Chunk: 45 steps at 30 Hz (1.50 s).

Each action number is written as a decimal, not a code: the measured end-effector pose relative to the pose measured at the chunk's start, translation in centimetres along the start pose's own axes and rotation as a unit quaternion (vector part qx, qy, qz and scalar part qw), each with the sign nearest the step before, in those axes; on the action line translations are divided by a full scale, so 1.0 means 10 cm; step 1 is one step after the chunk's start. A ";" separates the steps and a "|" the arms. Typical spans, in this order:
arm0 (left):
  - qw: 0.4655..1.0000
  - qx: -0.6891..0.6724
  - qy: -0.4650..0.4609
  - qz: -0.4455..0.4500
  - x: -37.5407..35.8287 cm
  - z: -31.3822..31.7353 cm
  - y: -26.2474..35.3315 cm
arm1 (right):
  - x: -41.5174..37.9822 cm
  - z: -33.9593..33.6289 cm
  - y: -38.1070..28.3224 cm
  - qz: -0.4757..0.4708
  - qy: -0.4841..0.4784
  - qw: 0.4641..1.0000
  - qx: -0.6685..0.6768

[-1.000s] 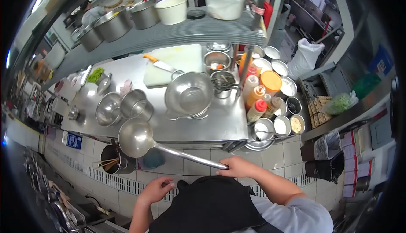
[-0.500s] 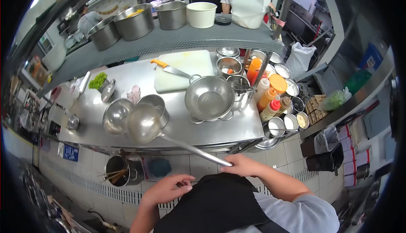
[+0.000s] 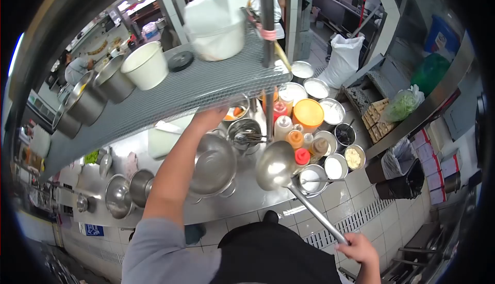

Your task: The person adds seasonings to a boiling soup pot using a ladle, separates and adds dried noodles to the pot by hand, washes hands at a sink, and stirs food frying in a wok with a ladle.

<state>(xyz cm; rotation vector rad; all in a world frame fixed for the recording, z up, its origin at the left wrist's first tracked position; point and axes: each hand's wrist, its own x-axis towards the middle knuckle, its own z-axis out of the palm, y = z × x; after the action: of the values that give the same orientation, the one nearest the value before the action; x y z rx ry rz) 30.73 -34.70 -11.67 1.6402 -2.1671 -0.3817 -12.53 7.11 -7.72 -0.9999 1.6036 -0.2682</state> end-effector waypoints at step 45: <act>0.908 -0.048 0.197 -0.366 -3.73 0.25 -0.58 | 0.97 0.05 -1.33 -0.127 -0.151 0.965 -0.170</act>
<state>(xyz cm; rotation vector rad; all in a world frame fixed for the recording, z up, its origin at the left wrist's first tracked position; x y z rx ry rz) 43.31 -0.47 -21.89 2.1999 -1.1711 -0.3127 -5.69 -7.79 -5.99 -1.4427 1.2641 -0.0072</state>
